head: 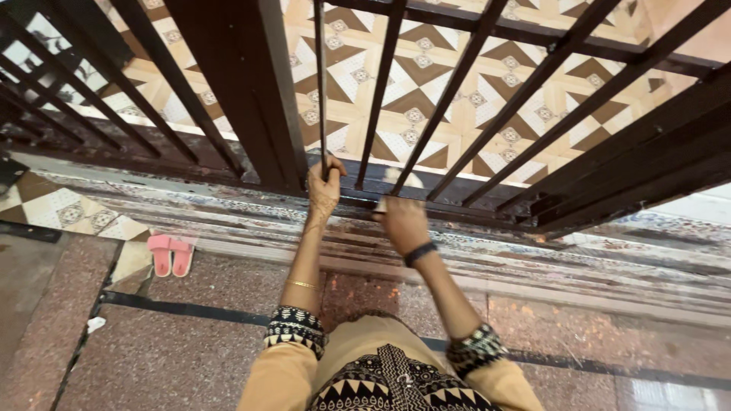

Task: The person wipes the bars and frame of a metal gate using a white cloth, cleaning different sections of the grate and the lower frame.

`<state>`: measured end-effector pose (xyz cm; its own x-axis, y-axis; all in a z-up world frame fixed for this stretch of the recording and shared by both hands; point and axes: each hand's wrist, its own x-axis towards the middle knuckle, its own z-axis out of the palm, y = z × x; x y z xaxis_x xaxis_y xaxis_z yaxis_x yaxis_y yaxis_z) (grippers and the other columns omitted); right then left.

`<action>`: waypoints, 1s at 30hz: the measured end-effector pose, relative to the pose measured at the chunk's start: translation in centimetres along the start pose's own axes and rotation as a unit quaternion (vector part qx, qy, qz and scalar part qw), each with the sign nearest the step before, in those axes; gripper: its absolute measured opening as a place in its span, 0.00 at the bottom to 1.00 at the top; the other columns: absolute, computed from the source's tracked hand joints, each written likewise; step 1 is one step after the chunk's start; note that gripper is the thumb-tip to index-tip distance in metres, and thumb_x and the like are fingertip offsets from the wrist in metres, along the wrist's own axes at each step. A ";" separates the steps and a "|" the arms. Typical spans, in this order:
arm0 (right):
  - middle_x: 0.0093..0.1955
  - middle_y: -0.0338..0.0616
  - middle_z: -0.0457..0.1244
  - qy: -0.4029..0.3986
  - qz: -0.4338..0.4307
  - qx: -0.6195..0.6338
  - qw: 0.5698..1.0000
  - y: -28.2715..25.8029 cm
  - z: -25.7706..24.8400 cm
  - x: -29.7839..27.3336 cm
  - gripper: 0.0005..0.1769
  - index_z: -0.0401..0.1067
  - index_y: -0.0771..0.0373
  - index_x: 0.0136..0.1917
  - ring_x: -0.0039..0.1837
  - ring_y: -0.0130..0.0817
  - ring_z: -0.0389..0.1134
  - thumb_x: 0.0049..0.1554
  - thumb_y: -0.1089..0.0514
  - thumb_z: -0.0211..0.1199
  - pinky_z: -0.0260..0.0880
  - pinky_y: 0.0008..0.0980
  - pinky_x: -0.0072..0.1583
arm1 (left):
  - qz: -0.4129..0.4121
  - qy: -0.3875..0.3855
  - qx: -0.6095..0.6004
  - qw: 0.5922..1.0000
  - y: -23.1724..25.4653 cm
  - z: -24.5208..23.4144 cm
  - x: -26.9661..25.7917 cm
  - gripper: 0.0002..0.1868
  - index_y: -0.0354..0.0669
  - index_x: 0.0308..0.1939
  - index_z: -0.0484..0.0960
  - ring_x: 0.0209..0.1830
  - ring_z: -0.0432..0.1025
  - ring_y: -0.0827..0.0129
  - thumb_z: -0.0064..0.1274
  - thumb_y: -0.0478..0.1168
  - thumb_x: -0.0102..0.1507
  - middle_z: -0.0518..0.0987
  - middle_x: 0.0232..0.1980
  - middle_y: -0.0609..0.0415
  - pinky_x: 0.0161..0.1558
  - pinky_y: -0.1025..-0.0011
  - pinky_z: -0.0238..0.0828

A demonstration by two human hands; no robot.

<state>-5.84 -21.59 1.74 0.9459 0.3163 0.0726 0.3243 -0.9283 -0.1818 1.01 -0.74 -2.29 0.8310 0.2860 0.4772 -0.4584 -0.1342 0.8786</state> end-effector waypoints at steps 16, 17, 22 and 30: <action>0.69 0.54 0.63 0.025 0.097 -0.098 0.990 13.0 -1.8 -5.6 0.40 0.61 0.58 0.74 0.72 0.48 0.60 0.62 0.28 0.50 0.33 0.73 0.74 | -0.019 -0.023 0.003 1.000 1.4 -0.4 0.1 0.10 0.35 0.31 0.78 0.30 0.74 0.73 0.40 0.27 0.59 0.79 0.29 0.55 0.37 0.75 0.70; 0.68 0.58 0.62 0.062 0.069 -0.098 0.991 13.2 -2.1 -5.7 0.43 0.60 0.61 0.75 0.71 0.52 0.60 0.62 0.26 0.48 0.33 0.74 0.72 | -0.019 -0.023 0.002 1.000 1.4 -0.3 0.1 0.10 0.35 0.31 0.78 0.31 0.74 0.73 0.40 0.27 0.59 0.79 0.29 0.55 0.37 0.75 0.71; 0.67 0.58 0.63 0.003 0.111 -0.125 0.986 7.8 -2.0 -4.2 0.42 0.62 0.61 0.71 0.72 0.49 0.60 0.60 0.26 0.48 0.37 0.73 0.74 | -0.013 -0.010 0.014 1.000 1.3 -0.1 0.0 0.10 0.35 0.30 0.78 0.30 0.73 0.72 0.40 0.27 0.60 0.79 0.28 0.55 0.36 0.74 0.69; 0.63 0.48 0.68 0.221 -0.041 -0.087 0.971 6.5 -1.0 -6.0 0.24 0.72 0.62 0.69 0.71 0.48 0.64 0.59 0.62 0.61 0.56 0.50 0.75 | -0.023 -0.014 0.028 0.999 1.5 -0.4 0.0 0.09 0.36 0.30 0.78 0.28 0.71 0.72 0.42 0.29 0.60 0.78 0.27 0.54 0.33 0.74 0.66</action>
<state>-9.40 -29.70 1.14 0.8083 0.3111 0.5000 0.3552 -0.9348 0.0074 0.15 -0.53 -1.01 0.8595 0.2667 0.4360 -0.4015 -0.1754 0.8989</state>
